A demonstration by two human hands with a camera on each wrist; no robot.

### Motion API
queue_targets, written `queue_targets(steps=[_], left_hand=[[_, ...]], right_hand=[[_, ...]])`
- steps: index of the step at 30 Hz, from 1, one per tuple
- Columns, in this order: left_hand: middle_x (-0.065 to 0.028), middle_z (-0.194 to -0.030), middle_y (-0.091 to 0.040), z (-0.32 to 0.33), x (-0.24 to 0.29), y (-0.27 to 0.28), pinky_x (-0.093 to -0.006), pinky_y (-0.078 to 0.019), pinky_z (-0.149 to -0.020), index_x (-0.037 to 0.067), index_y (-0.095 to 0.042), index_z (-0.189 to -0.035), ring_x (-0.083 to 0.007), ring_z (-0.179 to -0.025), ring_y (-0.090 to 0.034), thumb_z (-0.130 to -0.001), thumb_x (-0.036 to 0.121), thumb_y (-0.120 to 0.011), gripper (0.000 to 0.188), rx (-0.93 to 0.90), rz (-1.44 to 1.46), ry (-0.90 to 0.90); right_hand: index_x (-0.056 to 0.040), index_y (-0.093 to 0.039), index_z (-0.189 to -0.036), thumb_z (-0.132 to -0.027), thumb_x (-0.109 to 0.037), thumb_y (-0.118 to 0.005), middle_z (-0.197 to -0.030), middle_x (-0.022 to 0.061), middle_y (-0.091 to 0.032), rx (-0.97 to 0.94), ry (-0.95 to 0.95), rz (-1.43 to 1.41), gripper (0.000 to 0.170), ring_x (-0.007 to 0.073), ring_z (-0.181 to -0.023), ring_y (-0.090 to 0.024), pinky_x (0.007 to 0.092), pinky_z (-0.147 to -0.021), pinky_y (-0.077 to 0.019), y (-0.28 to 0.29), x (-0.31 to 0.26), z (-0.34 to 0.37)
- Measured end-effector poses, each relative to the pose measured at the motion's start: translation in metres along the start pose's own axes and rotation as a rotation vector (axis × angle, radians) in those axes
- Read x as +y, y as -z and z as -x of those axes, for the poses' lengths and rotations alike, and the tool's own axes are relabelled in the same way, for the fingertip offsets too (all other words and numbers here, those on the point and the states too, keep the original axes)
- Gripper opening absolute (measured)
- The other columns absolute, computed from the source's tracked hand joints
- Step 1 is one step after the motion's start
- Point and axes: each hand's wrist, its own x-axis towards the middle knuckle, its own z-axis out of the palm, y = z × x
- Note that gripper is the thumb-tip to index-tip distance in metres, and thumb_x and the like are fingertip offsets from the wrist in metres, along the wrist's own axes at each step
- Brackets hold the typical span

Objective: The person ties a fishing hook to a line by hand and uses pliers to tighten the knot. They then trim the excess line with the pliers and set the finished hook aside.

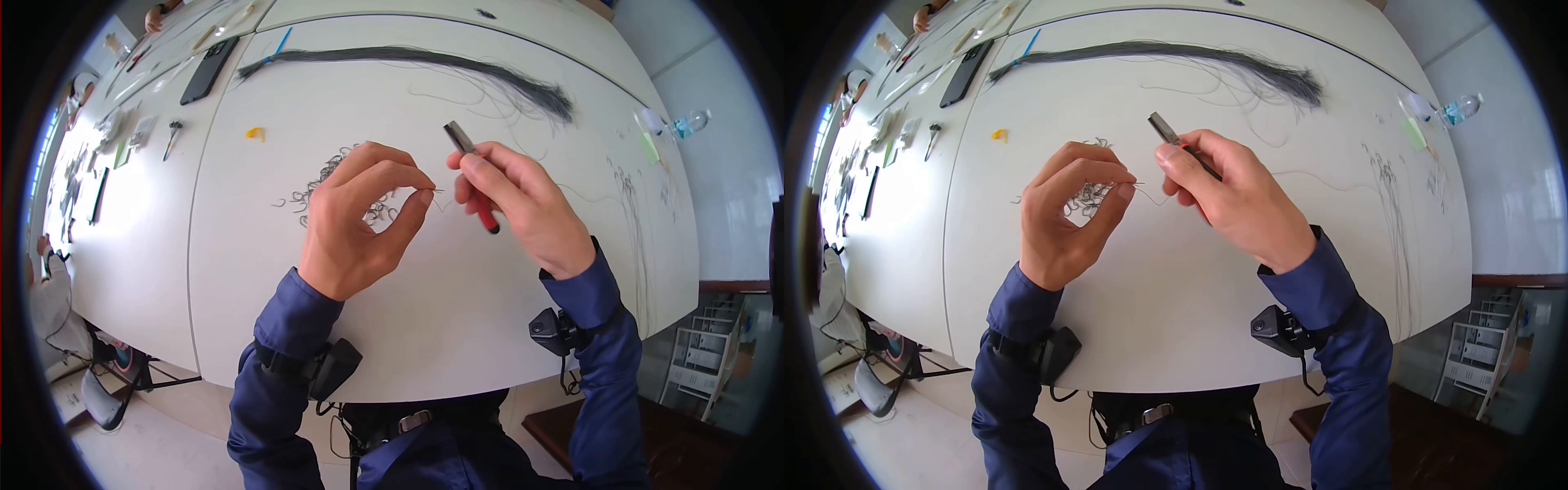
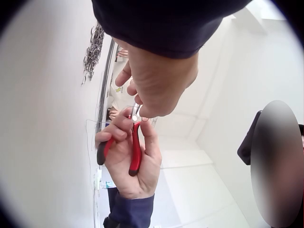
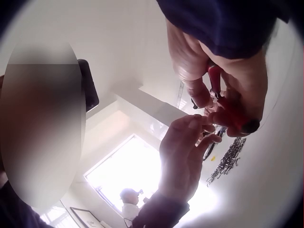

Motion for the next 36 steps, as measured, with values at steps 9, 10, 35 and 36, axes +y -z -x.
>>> queue_targets(steps=[9,10,35,36], left_hand=[[-0.0089,-0.08,-0.064,0.001,-0.006,-0.002,-0.0306,-0.0508,-0.069,0.001,-0.067,-0.086,-0.0205,-0.073,-0.061,-0.08,0.001,-0.071,0.007,0.109,0.034,0.092],[-0.0089,-0.08,-0.064,0.0,-0.006,-0.003,-0.0306,-0.0508,-0.069,0.001,-0.067,-0.085,-0.0203,-0.073,-0.061,-0.08,0.001,-0.071,0.006,0.117,0.041,0.102],[-0.0086,-0.078,-0.064,0.002,-0.007,-0.006,-0.0305,-0.0503,-0.07,-0.001,-0.068,-0.082,-0.019,-0.073,-0.061,-0.079,0.001,-0.07,0.005,0.137,0.112,0.179],[-0.0086,-0.078,-0.064,0.002,-0.007,-0.007,-0.0305,-0.0502,-0.07,-0.001,-0.068,-0.082,-0.019,-0.073,-0.061,-0.079,0.001,-0.07,0.005,0.138,0.111,0.173]], right_hand=[[0.0005,-0.06,-0.103,-0.095,-0.016,-0.067,-0.089,0.0129,-0.067,0.234,0.619,0.811,0.02,0.0308,-0.082,-0.065,0.0394,-0.073,-0.053,-0.018,0.014,0.018],[0.0004,-0.06,-0.103,-0.095,-0.016,-0.067,-0.089,0.0127,-0.067,0.237,0.618,0.836,0.02,0.0304,-0.083,-0.065,0.0391,-0.074,-0.0531,-0.018,0.015,0.018],[-0.0015,-0.06,-0.101,-0.093,-0.018,-0.07,-0.085,0.0106,-0.065,0.264,0.632,0.936,0.021,0.0296,-0.08,-0.062,0.0393,-0.074,-0.0507,-0.017,0.021,0.015],[-0.0014,-0.06,-0.101,-0.093,-0.018,-0.07,-0.085,0.0105,-0.065,0.268,0.64,0.933,0.021,0.0294,-0.08,-0.062,0.0393,-0.073,-0.0508,-0.017,0.021,0.015]])
